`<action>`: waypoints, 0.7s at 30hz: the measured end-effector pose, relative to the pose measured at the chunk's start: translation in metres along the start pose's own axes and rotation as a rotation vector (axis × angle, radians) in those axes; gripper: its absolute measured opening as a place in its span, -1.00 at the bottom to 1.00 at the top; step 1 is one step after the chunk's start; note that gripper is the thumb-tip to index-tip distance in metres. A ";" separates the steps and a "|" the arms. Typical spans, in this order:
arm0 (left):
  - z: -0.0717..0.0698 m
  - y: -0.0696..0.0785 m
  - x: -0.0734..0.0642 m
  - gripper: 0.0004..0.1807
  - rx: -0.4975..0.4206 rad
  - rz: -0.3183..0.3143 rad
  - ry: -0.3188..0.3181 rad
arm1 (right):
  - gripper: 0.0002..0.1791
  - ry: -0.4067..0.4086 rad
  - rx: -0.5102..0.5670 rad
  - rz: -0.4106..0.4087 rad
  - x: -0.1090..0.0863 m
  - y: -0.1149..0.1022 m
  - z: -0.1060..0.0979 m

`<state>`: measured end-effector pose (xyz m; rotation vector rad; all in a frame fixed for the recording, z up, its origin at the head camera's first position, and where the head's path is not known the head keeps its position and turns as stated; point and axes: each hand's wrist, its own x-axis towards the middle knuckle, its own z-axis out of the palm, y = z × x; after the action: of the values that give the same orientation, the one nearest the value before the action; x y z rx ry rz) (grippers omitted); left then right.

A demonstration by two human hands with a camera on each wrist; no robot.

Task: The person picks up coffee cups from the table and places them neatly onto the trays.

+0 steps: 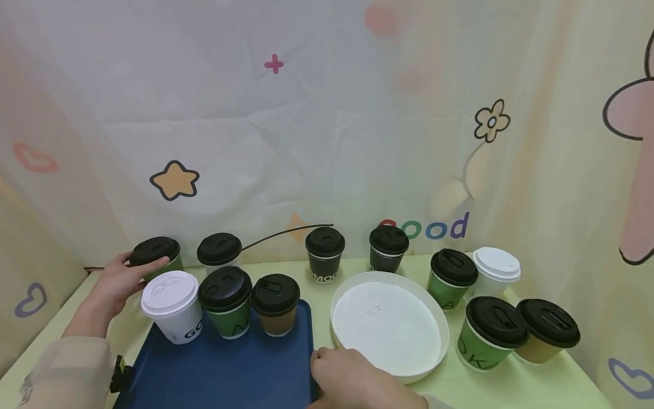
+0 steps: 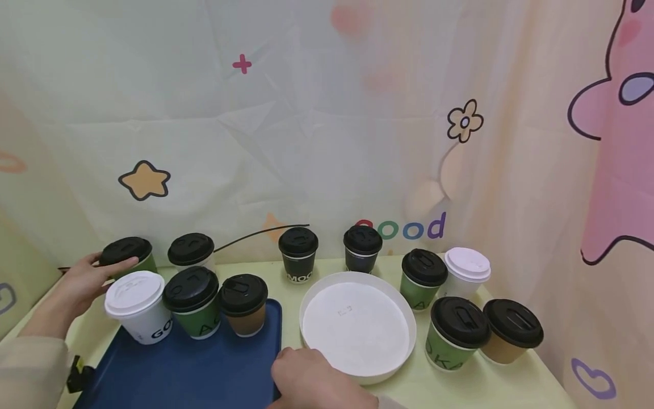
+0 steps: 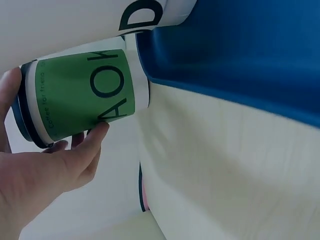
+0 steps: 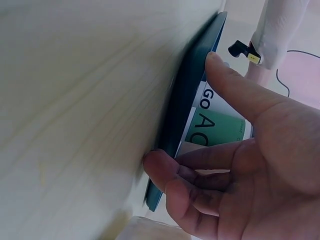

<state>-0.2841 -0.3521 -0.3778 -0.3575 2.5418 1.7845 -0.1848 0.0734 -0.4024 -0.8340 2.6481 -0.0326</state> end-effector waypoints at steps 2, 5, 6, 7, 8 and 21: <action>-0.002 -0.001 -0.001 0.33 0.004 -0.014 0.001 | -0.19 0.012 -0.013 -0.009 0.000 0.000 0.001; -0.004 -0.001 -0.002 0.35 0.010 -0.028 0.015 | -0.19 0.027 -0.017 -0.017 -0.001 0.000 0.001; -0.004 -0.001 -0.003 0.35 0.011 -0.028 0.021 | -0.19 0.032 -0.017 -0.019 -0.001 0.001 0.001; -0.005 -0.002 -0.004 0.34 0.014 -0.027 0.029 | -0.18 0.038 -0.018 -0.021 -0.002 0.001 0.002; -0.005 -0.002 -0.004 0.34 0.014 -0.021 0.033 | -0.19 0.037 -0.013 -0.021 -0.002 0.001 0.002; -0.017 -0.009 -0.015 0.27 0.021 0.031 -0.001 | -0.12 0.038 -0.017 -0.029 -0.001 0.003 0.002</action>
<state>-0.2655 -0.3676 -0.3777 -0.3176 2.5776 1.7655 -0.1851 0.0763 -0.4043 -0.8853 2.6751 -0.0340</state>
